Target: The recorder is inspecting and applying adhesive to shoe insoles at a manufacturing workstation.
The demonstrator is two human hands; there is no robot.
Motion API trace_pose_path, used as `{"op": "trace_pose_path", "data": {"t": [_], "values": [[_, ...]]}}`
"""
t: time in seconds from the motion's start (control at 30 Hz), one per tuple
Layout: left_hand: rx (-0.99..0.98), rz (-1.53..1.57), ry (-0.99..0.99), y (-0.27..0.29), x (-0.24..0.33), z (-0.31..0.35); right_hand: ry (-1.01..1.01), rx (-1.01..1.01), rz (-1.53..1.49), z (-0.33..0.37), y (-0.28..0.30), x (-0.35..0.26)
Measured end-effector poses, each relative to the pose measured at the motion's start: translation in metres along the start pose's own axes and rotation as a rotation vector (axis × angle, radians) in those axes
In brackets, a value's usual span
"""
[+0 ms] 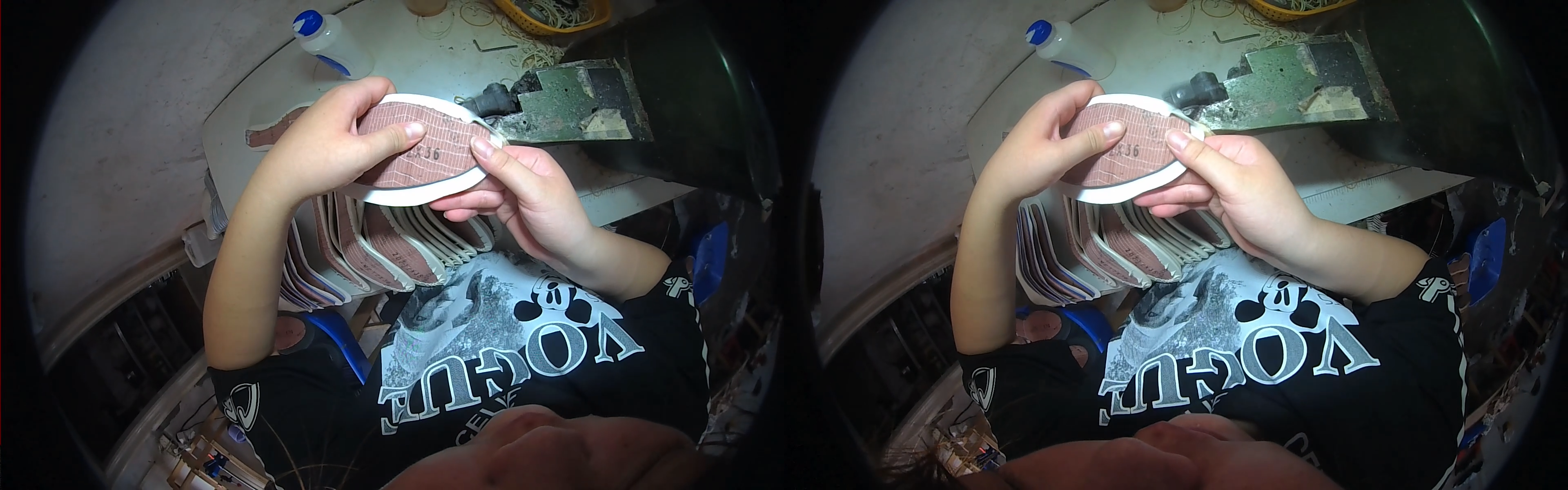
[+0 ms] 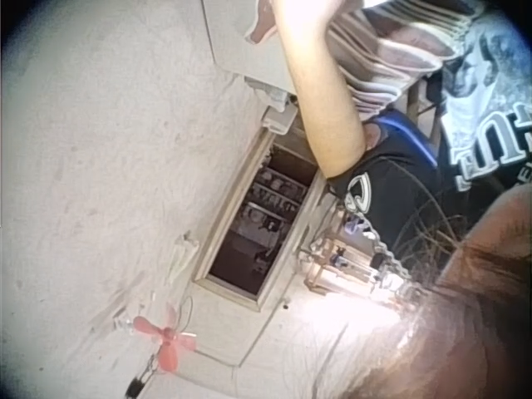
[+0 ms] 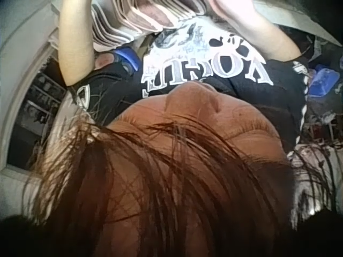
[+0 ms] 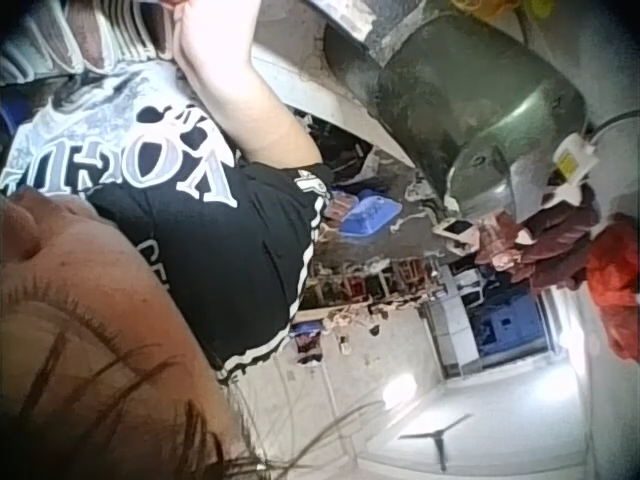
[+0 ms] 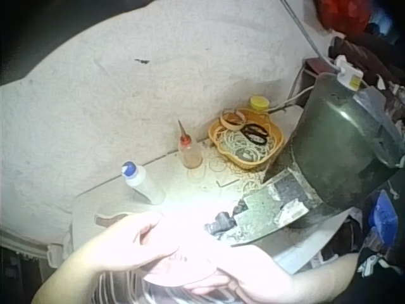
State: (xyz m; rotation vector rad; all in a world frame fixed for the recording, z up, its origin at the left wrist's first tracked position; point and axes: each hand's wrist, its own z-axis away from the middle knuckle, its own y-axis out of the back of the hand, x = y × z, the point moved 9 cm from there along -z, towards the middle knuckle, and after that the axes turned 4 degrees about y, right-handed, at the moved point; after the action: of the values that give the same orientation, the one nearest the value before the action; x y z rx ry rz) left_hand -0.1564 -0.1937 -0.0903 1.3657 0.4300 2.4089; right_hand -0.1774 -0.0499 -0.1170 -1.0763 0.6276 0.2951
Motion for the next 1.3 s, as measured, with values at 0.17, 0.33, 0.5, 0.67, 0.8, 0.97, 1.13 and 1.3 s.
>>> {"op": "trace_pose_path", "data": {"t": [0.17, 0.33, 0.5, 0.67, 0.8, 0.97, 1.13, 1.3], "values": [[0.035, 0.039, 0.055, -0.003, 0.0, 0.008, -0.013, 0.056, 0.039, 0.0, 0.01, 0.004], [0.061, -0.01, 0.108, -0.004, -0.003, 0.007, 0.002, 0.078, 0.048, -0.003, 0.012, 0.003], [0.065, 0.058, 0.112, -0.002, -0.012, 0.006, 0.01, 0.056, 0.05, -0.007, 0.007, 0.003], [0.071, 0.239, 0.197, -0.01, -0.022, 0.008, -0.031, 0.074, 0.077, -0.012, 0.015, 0.006], [0.029, 0.256, 0.164, -0.018, -0.02, 0.007, -0.032, -0.049, 0.088, -0.014, 0.015, 0.006], [0.021, 0.243, 0.347, -0.029, -0.02, 0.02, -0.068, -0.024, 0.202, -0.008, 0.011, 0.008], [0.067, 0.407, 0.45, -0.044, -0.022, 0.026, -0.063, -0.129, 0.308, 0.007, 0.009, 0.012], [0.06, 0.442, 0.524, -0.054, -0.026, 0.034, -0.06, -0.088, 0.425, 0.02, 0.025, 0.014]]}}
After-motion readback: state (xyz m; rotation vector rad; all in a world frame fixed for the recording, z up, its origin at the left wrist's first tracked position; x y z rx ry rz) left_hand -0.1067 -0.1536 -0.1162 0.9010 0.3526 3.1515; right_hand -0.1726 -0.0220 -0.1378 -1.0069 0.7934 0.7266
